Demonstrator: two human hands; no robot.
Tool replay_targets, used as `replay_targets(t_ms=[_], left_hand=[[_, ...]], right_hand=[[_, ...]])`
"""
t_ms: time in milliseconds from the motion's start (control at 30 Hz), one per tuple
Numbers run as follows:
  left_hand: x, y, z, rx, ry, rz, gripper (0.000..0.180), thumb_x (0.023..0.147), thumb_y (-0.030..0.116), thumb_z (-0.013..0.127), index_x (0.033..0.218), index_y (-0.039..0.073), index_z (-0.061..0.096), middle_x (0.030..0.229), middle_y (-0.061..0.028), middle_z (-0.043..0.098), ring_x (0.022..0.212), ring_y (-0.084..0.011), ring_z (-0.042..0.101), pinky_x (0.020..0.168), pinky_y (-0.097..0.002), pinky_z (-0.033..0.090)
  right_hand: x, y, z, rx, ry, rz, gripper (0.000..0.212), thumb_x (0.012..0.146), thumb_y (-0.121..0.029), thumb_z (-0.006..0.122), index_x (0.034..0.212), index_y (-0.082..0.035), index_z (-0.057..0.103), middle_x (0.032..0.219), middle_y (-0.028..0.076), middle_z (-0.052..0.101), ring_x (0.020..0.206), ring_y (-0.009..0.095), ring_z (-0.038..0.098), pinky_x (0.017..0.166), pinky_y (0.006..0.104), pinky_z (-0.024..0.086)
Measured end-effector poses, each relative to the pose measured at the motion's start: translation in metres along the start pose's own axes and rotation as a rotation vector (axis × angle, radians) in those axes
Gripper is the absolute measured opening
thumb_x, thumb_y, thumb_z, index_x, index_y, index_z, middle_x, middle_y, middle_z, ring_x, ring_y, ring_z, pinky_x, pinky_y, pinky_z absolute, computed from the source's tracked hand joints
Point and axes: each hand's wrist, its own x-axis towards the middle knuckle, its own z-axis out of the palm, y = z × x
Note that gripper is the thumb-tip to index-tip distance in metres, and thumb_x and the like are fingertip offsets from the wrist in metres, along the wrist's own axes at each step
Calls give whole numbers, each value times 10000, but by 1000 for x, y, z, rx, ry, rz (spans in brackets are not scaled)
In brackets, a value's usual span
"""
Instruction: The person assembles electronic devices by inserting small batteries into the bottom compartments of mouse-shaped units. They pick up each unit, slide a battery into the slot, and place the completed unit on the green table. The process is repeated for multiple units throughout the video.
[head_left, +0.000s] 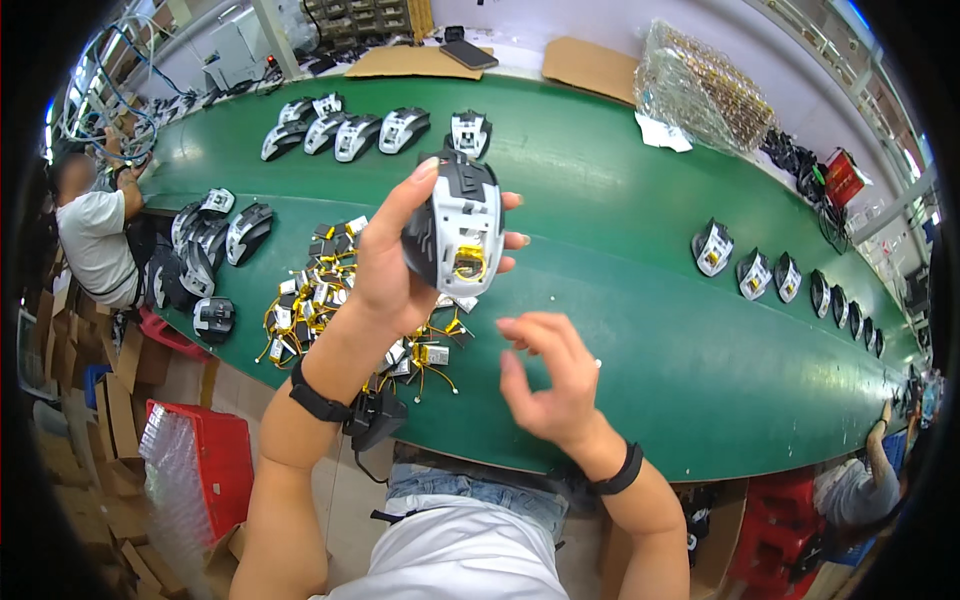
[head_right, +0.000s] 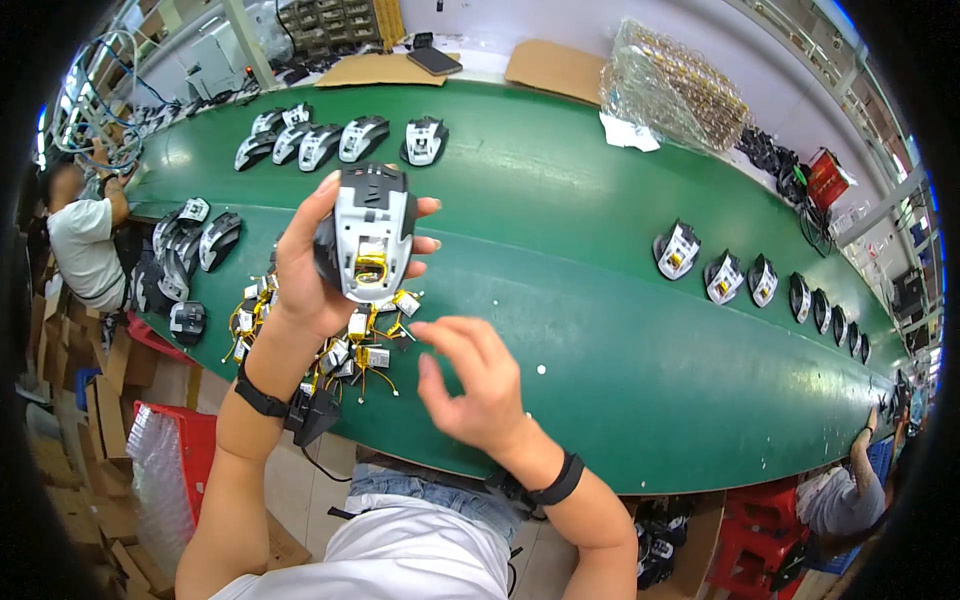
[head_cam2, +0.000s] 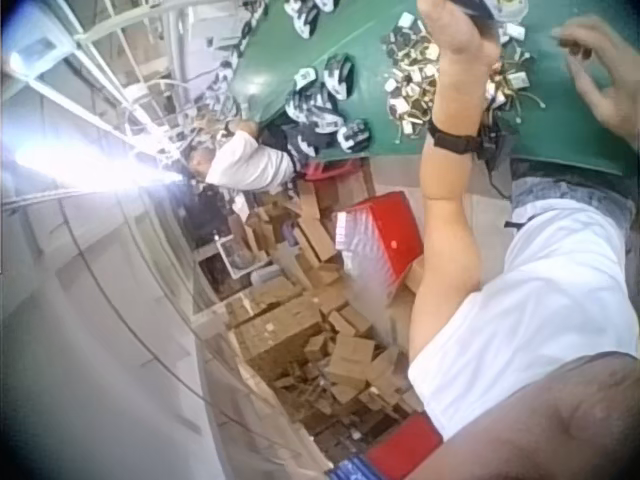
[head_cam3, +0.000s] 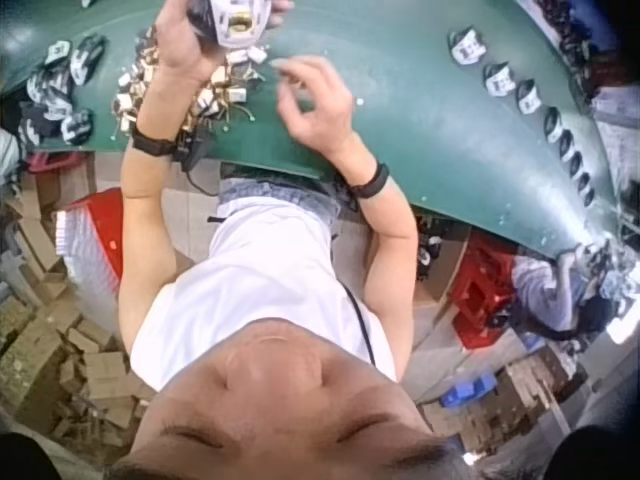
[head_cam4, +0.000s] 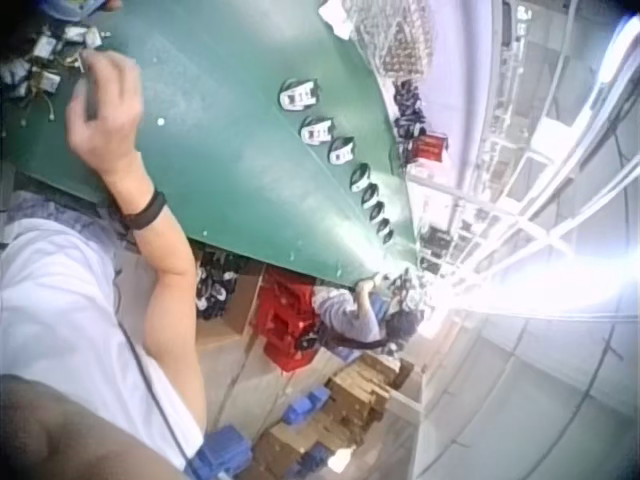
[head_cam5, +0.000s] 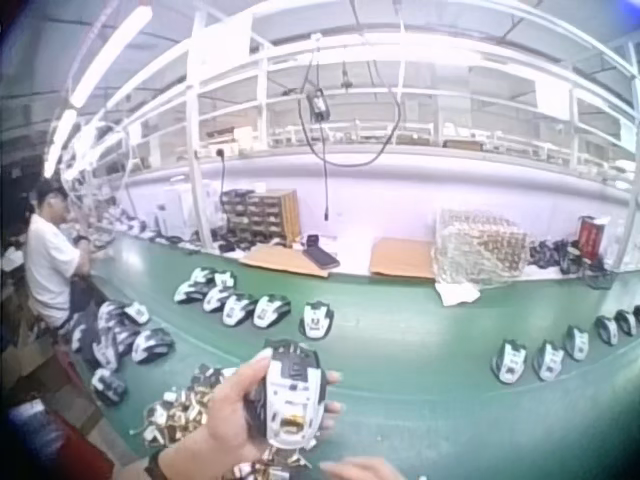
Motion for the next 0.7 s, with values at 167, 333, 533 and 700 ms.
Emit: replay_targets(t_ms=[167,333,533,700], left_hand=[[0,-17,12,75,11,5,525,989,446,406,1250,6,529,1215,-266,597,950,-377,680,746,-454,613],[-5,-29,18,69,50,-15,483,988,422,411,1241,24,518,1199,-256,601,935,-363,678,741,-445,610],[-6,-47,18,157,96,23,395,981,393,447,1201,71,504,1154,-220,622,907,-334,678,762,-426,593],[1,-55,18,152,201,38,379,974,394,454,1181,81,503,1116,-210,635,899,-327,680,758,-419,588]], right_hand=[[1,-9,4,-199,118,-249,551,680,52,675,1224,-6,618,1156,134,555,979,290,580,815,379,502],[3,-10,-2,-312,97,-251,560,657,70,661,1211,-7,627,1101,116,553,961,277,563,808,374,488],[3,-4,-6,-274,131,-181,516,615,96,652,1117,-21,650,1059,113,554,909,272,558,765,374,483],[6,-11,-7,-305,104,-85,453,674,89,631,1113,-19,659,1035,120,559,881,259,572,760,356,489]])
